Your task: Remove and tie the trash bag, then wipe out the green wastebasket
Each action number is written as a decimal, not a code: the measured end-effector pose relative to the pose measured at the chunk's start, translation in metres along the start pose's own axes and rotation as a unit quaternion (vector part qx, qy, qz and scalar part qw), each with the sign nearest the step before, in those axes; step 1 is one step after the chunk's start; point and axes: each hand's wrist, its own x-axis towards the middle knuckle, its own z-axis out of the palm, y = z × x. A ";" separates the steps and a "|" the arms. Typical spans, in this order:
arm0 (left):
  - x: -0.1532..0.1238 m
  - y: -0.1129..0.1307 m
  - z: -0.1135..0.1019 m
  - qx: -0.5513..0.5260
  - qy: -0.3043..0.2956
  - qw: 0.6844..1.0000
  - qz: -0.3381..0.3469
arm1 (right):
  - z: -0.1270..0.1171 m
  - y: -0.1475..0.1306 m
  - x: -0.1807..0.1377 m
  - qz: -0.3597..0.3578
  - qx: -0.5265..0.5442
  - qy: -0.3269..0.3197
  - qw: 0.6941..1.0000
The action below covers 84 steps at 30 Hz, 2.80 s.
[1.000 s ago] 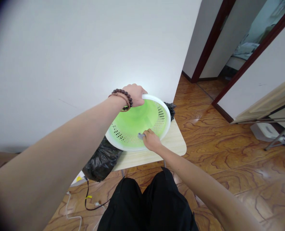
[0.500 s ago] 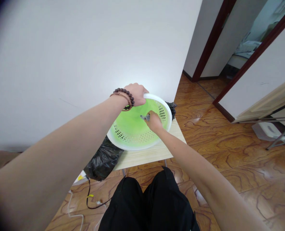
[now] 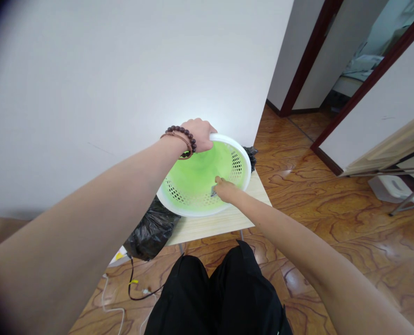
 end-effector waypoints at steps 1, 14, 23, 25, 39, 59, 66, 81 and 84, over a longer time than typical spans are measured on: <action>0.000 0.000 0.000 -0.002 -0.002 1.000 0.000 | -0.002 0.000 0.000 0.005 0.014 0.013 1.000; -0.001 0.000 -0.002 0.003 0.006 1.000 0.003 | 0.022 -0.005 0.002 0.038 0.223 0.084 0.970; 0.002 -0.003 0.001 -0.009 -0.009 1.000 -0.002 | 0.037 -0.019 0.001 -0.008 0.110 0.093 0.989; 0.002 -0.003 0.002 -0.009 -0.003 1.000 0.002 | 0.039 -0.020 0.001 -0.021 0.095 0.086 0.992; 0.001 -0.005 0.001 0.014 -0.002 1.000 0.007 | -0.005 0.022 0.021 -0.015 -0.091 0.127 0.988; -0.003 -0.003 0.003 0.037 0.002 0.999 0.013 | 0.003 -0.011 -0.010 -0.034 -0.042 0.173 0.983; -0.002 -0.002 0.005 0.030 0.003 1.000 0.007 | 0.042 -0.026 -0.021 0.080 -0.035 0.123 0.989; -0.005 -0.005 0.003 0.047 -0.006 0.999 -0.005 | 0.004 0.011 -0.002 0.048 -0.103 0.131 0.985; -0.005 -0.004 0.003 0.040 -0.003 0.999 0.000 | 0.022 -0.005 -0.011 0.072 -0.089 0.104 0.988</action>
